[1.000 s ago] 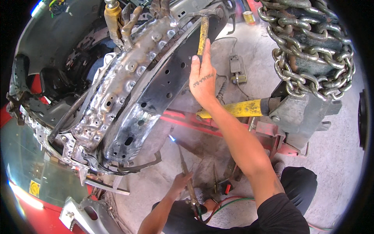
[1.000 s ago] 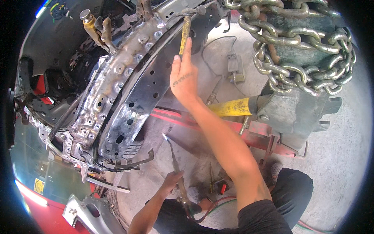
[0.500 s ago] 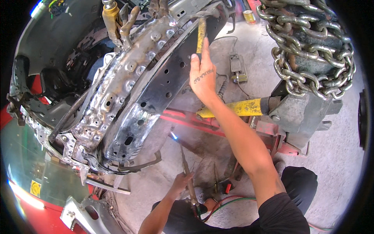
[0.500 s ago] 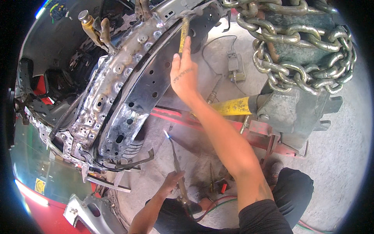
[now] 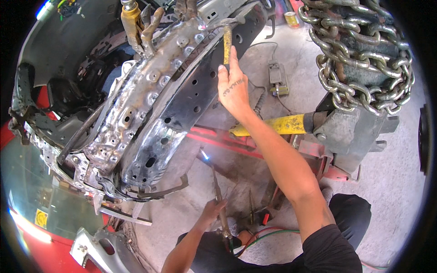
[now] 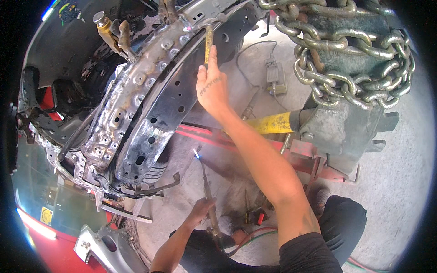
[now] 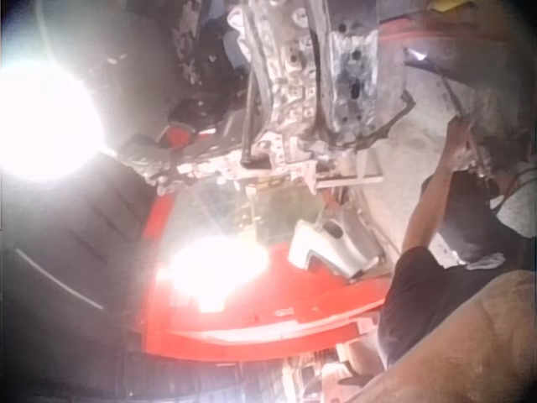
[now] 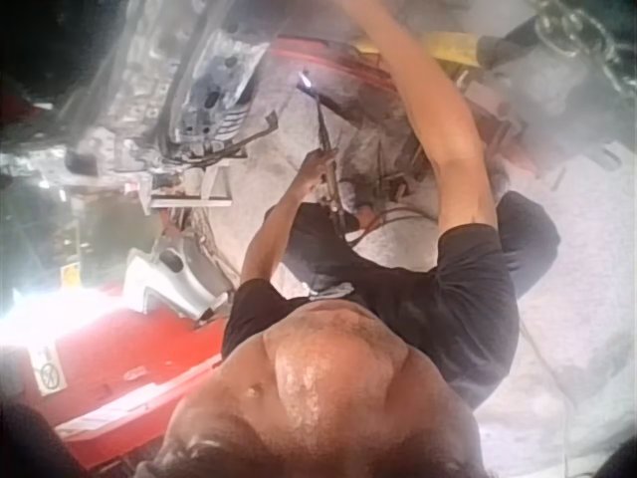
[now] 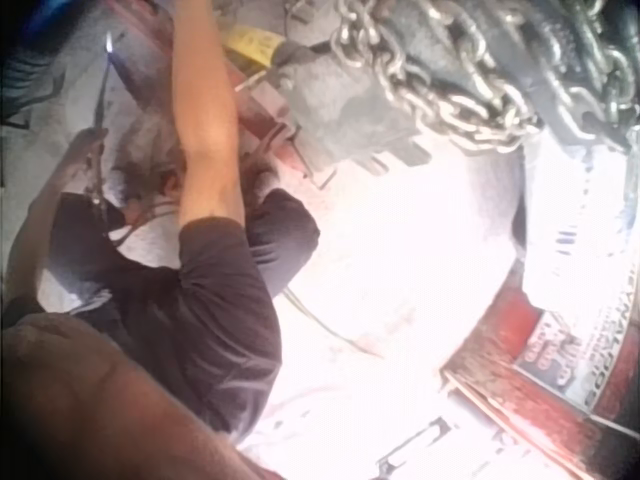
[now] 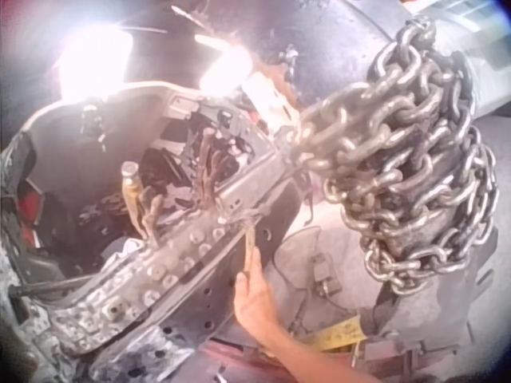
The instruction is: The person uses a welding torch to heat a section of a car frame and then measures the heated area with a tape measure. The person repeats heating and measuring actions on the same frame section.
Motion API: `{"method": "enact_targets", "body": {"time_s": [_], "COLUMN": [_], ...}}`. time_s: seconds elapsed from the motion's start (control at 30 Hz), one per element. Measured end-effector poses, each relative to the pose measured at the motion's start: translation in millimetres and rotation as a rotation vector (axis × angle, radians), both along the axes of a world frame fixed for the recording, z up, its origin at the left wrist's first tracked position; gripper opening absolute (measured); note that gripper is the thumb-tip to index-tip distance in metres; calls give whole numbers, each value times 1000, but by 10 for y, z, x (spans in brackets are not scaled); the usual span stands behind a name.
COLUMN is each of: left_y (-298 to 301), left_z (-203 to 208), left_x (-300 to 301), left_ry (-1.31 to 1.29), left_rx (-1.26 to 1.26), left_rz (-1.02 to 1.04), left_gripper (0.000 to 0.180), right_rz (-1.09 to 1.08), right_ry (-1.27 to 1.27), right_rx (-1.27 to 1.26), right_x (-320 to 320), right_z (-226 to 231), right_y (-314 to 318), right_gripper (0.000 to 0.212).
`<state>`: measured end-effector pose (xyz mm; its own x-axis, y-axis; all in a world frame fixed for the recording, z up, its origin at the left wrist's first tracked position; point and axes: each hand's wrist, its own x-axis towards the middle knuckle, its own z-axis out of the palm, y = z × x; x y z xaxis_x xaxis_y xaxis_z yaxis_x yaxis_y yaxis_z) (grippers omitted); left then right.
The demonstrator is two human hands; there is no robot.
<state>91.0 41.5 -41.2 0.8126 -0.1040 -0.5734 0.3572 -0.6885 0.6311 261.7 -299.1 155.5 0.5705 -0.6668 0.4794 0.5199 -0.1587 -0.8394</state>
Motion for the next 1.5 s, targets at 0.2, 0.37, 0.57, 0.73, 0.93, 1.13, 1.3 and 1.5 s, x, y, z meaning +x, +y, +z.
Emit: {"method": "enact_targets", "body": {"time_s": [0.2,0.37,0.57,0.73,0.93,1.13,1.3,1.5], "left_y": [62,101,-110,18,96,35,-43,-19], "left_z": [28,-33,109,56,-92,-53,52,2], "left_x": [-45,-59,-41,-65,-44,-23,-64,-32], "left_ry": [24,-11,48,29,12,20,12,-15], "left_rx": [11,-60,-22,-10,-8,-58,-30,2], "left_rz": [11,35,53,31,12,12,13,-19], "left_gripper": [39,38,37,37,37,39,40,40], "right_rz": [-143,118,-59,-92,-17,2,-75,108], "right_ry": [-3,49,-30,-29,29,8,35,33], "right_rx": [37,21,-69,82,-98,-36,6,-20], "right_x": [-58,71,10,-214,131,-84,-170,81], "right_z": [-21,19,-86,102,-67,-43,60,40], "right_y": [8,-77,-111,-63,-123,-125,-69,-134], "right_gripper": [67,67,65,68,66,66,69,68]}}
